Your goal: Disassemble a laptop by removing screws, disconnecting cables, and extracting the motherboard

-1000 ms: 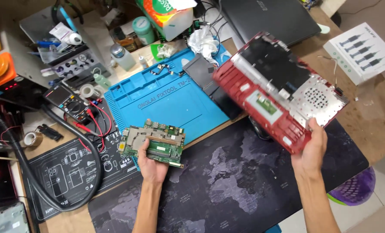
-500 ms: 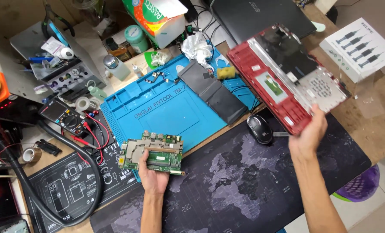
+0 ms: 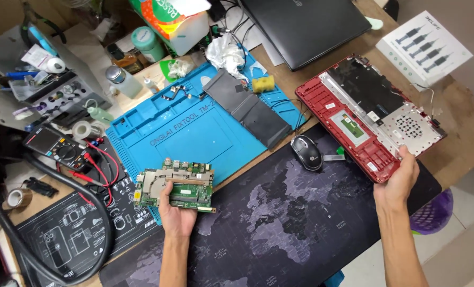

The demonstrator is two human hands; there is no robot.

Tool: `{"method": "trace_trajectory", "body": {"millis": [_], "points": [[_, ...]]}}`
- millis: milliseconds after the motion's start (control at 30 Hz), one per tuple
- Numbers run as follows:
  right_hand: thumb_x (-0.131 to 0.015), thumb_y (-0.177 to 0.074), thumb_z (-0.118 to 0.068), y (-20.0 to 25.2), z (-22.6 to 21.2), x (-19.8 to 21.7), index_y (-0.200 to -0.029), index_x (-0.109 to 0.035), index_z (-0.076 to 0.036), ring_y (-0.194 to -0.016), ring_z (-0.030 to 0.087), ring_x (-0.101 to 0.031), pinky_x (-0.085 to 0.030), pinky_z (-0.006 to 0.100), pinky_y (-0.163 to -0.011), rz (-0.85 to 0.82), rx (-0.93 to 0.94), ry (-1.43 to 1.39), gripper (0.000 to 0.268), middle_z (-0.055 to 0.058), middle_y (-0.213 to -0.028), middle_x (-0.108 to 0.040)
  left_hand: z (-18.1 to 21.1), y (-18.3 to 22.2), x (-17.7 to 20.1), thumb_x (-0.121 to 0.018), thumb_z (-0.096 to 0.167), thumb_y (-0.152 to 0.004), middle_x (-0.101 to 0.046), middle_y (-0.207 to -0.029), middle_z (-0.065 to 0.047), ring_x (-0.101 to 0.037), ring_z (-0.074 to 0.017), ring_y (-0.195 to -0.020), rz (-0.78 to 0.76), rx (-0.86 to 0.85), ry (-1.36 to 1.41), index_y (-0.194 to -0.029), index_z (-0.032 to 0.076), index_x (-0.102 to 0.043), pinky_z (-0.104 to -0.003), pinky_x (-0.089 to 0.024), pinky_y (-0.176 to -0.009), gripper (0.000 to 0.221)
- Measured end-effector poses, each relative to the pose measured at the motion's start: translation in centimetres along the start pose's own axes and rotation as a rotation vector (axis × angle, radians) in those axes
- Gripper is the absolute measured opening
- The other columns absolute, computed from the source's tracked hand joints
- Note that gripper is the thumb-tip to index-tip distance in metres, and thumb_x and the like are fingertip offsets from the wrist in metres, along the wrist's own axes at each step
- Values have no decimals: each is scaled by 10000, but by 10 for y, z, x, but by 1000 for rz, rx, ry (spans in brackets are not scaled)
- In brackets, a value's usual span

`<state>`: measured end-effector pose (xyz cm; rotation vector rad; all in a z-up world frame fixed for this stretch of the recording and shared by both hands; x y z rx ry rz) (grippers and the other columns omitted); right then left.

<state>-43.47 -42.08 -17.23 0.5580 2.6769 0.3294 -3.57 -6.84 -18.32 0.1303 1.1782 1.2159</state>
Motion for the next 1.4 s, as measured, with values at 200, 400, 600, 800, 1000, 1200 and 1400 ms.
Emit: {"method": "trace_trajectory", "body": {"millis": [200,400,600,800,1000,1200,1400], "points": [[-778,-852,-312,-18,9,-22,-1064,-574,-158,-844,114,-720,-618,318,-635,14,-7,65,333,-16,-1001,-626,3,15,-18,-627,278,-911,-655,-1214,-127,-622,-301,-1105,-1,13,13,-1195,93,-581,-490,-507,-999,342],[-556,-1017,-462,7,-25,-65,-1401,-289,-10,-1369,130,-312,-165,467,-1239,-224,-87,648,650,32,-1341,-300,2,14,-19,-641,250,-907,-660,-1192,-123,-629,-289,-1103,-4,24,54,-1164,101,-586,-480,-507,-1017,302],[-660,-1128,-543,-92,10,-18,-1031,-524,0,-507,242,-610,-403,273,-391,-524,10,950,569,233,-694,-583,1,12,-18,-624,248,-876,-645,-1256,-170,-609,-330,-1141,-9,4,11,-1236,86,-571,-525,-487,-1022,398],[-605,-1176,-558,-109,5,-25,-819,-588,85,-517,337,-655,-427,354,-411,-566,110,1363,736,242,-655,-648,-8,-1,-2,-673,289,-874,-686,-1138,-209,-653,-356,-1046,-122,31,33,-1122,24,-612,-506,-527,-949,368],[-566,-1192,-658,-106,0,-35,-737,-692,97,-563,350,-735,-516,387,-488,-511,207,1647,890,229,-755,-741,-7,4,-4,-680,282,-895,-674,-1068,-159,-648,-322,-1028,-113,24,28,-1092,61,-610,-473,-529,-936,304],[-610,-1351,-245,51,-32,-104,-966,-698,6,-733,377,-603,-422,508,-686,-643,970,1435,468,233,-923,-702,-6,6,-4,-692,284,-897,-665,-1058,-145,-634,-286,-992,-119,17,12,-1097,62,-605,-438,-538,-877,312],[-751,-898,-196,246,37,-178,-1103,-700,-174,-1044,246,-663,-519,349,-940,-1360,1115,912,213,16,-994,-653,-3,20,-12,-754,211,-895,-613,-1044,-66,-633,-191,-978,-82,4,70,-1084,58,-633,-381,-555,-919,272]]}}
Point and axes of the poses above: each hand's wrist, its own y-axis away from the middle knuckle, its own x-axis out of the back of the hand, z = x × y, the point moved 5 cm from there along -y, towards the middle knuckle
